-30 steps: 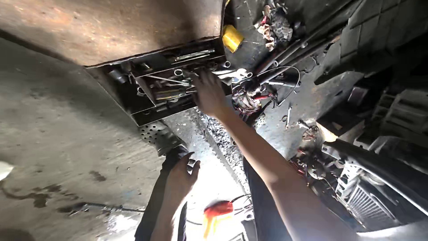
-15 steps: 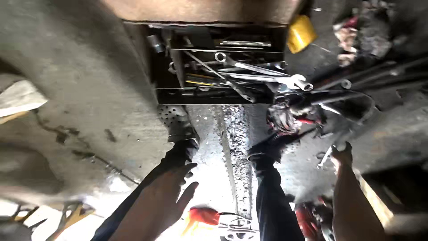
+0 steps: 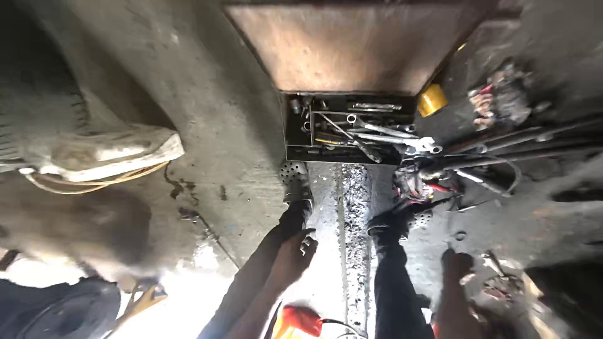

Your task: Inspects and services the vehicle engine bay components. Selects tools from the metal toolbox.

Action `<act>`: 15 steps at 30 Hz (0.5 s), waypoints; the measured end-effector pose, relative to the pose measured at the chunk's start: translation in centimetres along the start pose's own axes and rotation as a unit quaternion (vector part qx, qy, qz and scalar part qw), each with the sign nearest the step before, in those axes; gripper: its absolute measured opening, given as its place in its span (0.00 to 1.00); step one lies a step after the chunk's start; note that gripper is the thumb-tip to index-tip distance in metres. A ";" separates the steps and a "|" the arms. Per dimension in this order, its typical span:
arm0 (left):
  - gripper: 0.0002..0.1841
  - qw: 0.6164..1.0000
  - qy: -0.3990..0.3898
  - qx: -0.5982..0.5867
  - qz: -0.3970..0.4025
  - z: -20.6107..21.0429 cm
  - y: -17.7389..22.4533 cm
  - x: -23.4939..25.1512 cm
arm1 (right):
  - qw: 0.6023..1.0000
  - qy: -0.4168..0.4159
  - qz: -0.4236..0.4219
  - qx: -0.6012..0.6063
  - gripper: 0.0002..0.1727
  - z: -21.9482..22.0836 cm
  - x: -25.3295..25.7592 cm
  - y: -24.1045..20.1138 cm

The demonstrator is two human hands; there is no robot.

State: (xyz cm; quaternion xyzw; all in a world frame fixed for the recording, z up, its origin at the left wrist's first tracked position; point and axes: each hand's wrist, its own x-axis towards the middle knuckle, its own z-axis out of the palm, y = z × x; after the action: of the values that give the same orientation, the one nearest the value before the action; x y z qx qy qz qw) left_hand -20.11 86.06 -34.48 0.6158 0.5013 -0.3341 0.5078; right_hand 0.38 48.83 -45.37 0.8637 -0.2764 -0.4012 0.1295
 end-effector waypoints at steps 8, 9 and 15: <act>0.19 0.998 -0.040 -0.037 -0.033 -4.2 2.5 -10.6 | 0.970 -0.105 -0.134 0.176 0.24 -7.2 -27.6 -1.8; 0.19 0.997 -0.047 -0.053 -0.042 -5.3 3.2 -11.8 | 0.955 -0.133 -0.173 0.199 0.23 -8.2 -30.7 -1.7; 0.27 0.969 -0.024 -0.222 -0.106 -11.8 5.3 -19.0 | 0.793 -0.354 -0.380 0.318 0.14 -13.8 -46.4 0.4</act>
State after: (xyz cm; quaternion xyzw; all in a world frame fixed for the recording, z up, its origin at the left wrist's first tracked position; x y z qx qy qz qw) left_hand -21.43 92.21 -12.42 0.4227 0.6131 -0.2810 0.6053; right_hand -13.61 75.48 -7.47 0.6894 -0.0648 -0.5850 -0.4222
